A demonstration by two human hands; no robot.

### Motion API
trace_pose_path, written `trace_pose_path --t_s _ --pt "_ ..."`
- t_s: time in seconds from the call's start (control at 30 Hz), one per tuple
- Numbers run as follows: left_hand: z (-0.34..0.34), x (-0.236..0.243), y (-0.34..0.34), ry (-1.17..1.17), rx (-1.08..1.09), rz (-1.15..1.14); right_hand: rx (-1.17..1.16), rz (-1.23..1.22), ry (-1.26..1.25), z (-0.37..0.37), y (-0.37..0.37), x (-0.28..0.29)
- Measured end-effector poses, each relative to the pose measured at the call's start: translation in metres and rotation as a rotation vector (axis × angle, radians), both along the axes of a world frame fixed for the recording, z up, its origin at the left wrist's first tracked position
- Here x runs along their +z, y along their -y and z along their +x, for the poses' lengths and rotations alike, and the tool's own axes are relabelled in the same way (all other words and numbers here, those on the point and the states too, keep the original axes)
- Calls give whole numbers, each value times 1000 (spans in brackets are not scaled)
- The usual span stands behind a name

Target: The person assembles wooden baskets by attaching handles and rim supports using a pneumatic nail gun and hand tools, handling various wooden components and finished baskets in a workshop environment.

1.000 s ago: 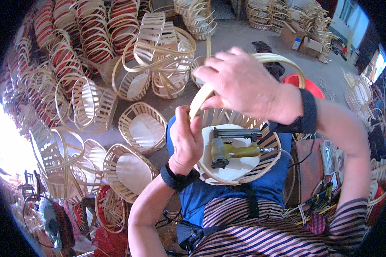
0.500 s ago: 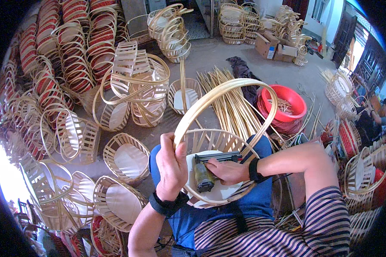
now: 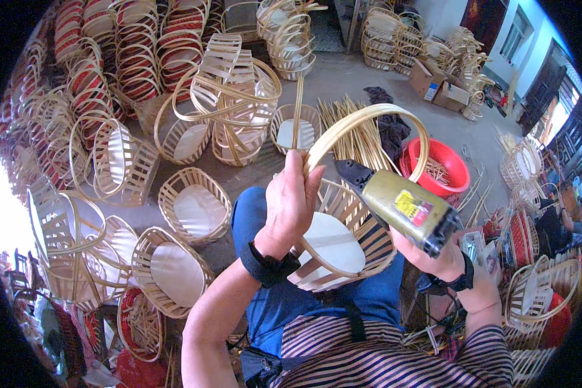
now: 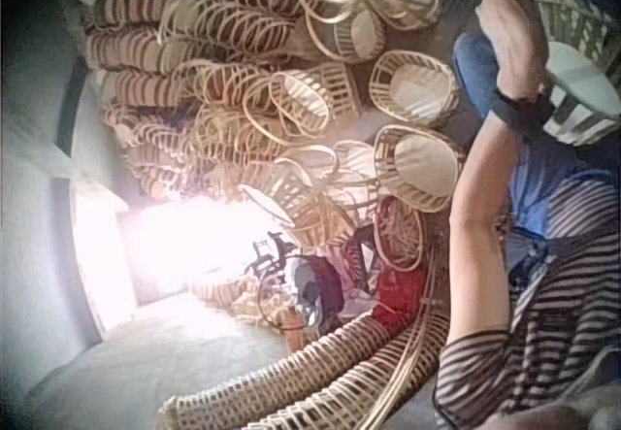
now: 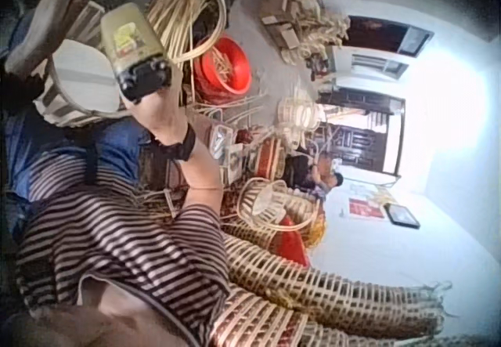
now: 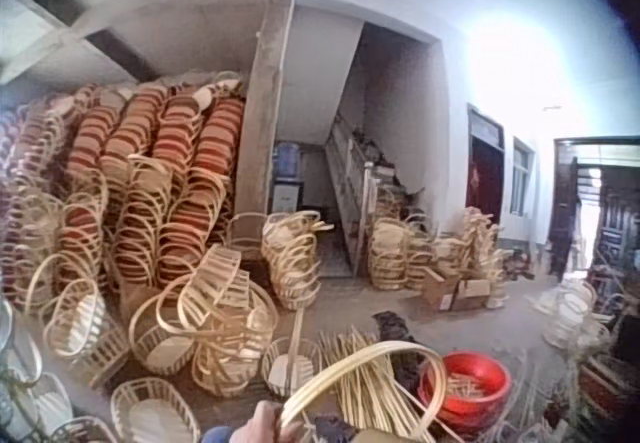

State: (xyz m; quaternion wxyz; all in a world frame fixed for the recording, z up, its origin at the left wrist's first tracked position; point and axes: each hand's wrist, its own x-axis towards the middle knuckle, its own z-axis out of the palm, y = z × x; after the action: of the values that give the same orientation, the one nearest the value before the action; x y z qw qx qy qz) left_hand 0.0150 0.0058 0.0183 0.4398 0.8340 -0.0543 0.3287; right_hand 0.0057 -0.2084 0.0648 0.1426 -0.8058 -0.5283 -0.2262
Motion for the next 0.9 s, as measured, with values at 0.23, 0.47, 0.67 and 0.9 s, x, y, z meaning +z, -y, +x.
trace_pose_path --t_s 0.23,0.47,0.67,0.9 --pt "1 0 3 26 0 17 88 -79 118 1 -1 3" --pt "-1 3 2 34 -15 30 127 -61 75 1 -1 6" --pt "2 2 6 48 -9 15 114 -94 95 -1 -1 8" --pt "1 2 3 8 11 26 78 -10 -129 -7 -6 13"
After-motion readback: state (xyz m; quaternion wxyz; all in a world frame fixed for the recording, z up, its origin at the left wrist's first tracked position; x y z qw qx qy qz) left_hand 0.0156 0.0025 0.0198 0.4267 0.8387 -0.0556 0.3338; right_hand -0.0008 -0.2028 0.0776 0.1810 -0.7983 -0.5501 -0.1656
